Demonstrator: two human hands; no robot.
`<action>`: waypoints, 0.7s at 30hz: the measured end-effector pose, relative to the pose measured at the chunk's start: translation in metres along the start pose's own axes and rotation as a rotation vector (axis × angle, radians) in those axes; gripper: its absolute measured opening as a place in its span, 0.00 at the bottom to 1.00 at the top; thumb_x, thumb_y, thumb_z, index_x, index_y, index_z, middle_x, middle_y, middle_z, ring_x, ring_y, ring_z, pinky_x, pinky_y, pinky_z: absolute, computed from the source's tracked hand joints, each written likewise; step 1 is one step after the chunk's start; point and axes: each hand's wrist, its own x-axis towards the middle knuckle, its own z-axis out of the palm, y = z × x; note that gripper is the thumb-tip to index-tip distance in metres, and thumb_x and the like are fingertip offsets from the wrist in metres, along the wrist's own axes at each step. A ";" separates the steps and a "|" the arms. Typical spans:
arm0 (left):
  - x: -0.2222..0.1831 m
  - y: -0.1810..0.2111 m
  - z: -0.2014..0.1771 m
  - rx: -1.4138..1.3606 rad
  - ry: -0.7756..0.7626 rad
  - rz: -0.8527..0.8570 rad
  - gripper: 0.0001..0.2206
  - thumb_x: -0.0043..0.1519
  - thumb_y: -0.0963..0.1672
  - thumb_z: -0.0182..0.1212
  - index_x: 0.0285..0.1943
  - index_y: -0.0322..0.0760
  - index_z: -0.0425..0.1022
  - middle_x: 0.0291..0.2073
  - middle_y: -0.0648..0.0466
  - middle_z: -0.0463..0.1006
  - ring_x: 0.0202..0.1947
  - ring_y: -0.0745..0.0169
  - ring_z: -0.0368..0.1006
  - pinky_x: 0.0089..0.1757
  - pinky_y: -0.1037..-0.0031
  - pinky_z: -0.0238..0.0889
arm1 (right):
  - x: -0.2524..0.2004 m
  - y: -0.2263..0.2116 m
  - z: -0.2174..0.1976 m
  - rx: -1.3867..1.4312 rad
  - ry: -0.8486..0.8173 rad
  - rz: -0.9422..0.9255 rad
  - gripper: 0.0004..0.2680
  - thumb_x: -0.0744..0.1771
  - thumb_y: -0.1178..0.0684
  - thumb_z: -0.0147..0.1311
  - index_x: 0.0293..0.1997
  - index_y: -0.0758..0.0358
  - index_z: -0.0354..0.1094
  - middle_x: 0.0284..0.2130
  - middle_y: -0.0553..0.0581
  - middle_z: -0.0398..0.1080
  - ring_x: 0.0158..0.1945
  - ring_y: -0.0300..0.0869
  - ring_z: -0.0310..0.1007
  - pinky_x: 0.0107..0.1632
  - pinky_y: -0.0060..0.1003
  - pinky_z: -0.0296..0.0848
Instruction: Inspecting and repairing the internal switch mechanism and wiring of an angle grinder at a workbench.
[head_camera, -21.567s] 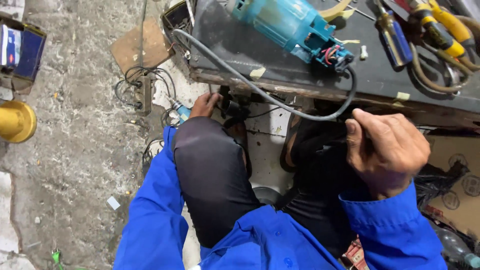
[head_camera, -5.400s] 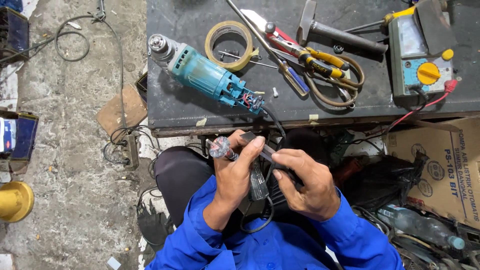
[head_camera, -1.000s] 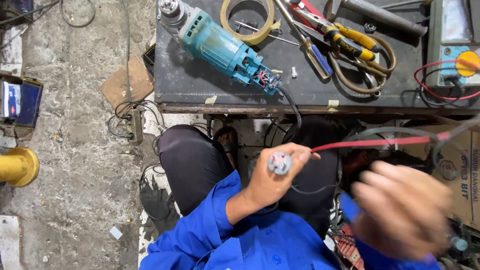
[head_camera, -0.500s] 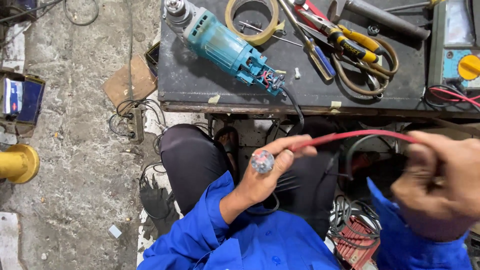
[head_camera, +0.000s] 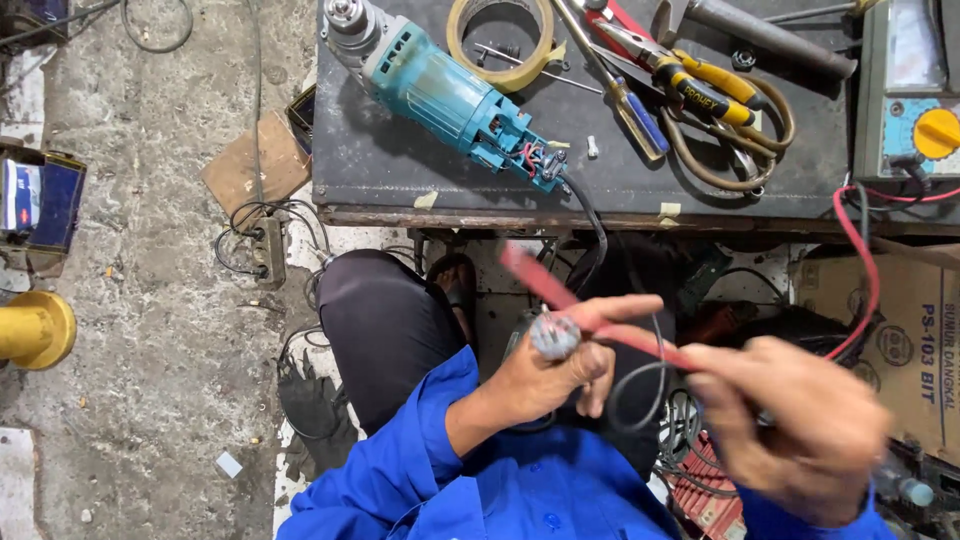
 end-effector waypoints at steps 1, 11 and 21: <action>0.001 -0.001 0.001 -0.056 0.050 0.022 0.39 0.65 0.57 0.58 0.77 0.27 0.57 0.60 0.38 0.75 0.22 0.72 0.72 0.25 0.86 0.64 | 0.014 -0.021 0.010 -0.045 0.119 0.043 0.11 0.65 0.54 0.52 0.53 0.57 0.68 0.14 0.45 0.60 0.13 0.38 0.55 0.23 0.37 0.58; -0.002 -0.020 -0.002 0.362 0.182 0.060 0.10 0.71 0.47 0.54 0.44 0.40 0.77 0.34 0.59 0.71 0.24 0.73 0.64 0.28 0.80 0.57 | 0.005 0.003 0.042 0.182 -0.126 0.491 0.14 0.67 0.40 0.47 0.39 0.55 0.78 0.30 0.47 0.83 0.32 0.36 0.82 0.40 0.33 0.74; -0.008 -0.017 0.004 0.659 -0.221 0.123 0.10 0.71 0.47 0.53 0.46 0.36 0.75 0.42 0.52 0.78 0.44 0.55 0.78 0.49 0.68 0.70 | 0.042 0.033 0.095 1.239 0.519 0.801 0.20 0.68 0.53 0.51 0.69 0.69 0.60 0.42 0.65 0.74 0.36 0.44 0.75 0.41 0.38 0.78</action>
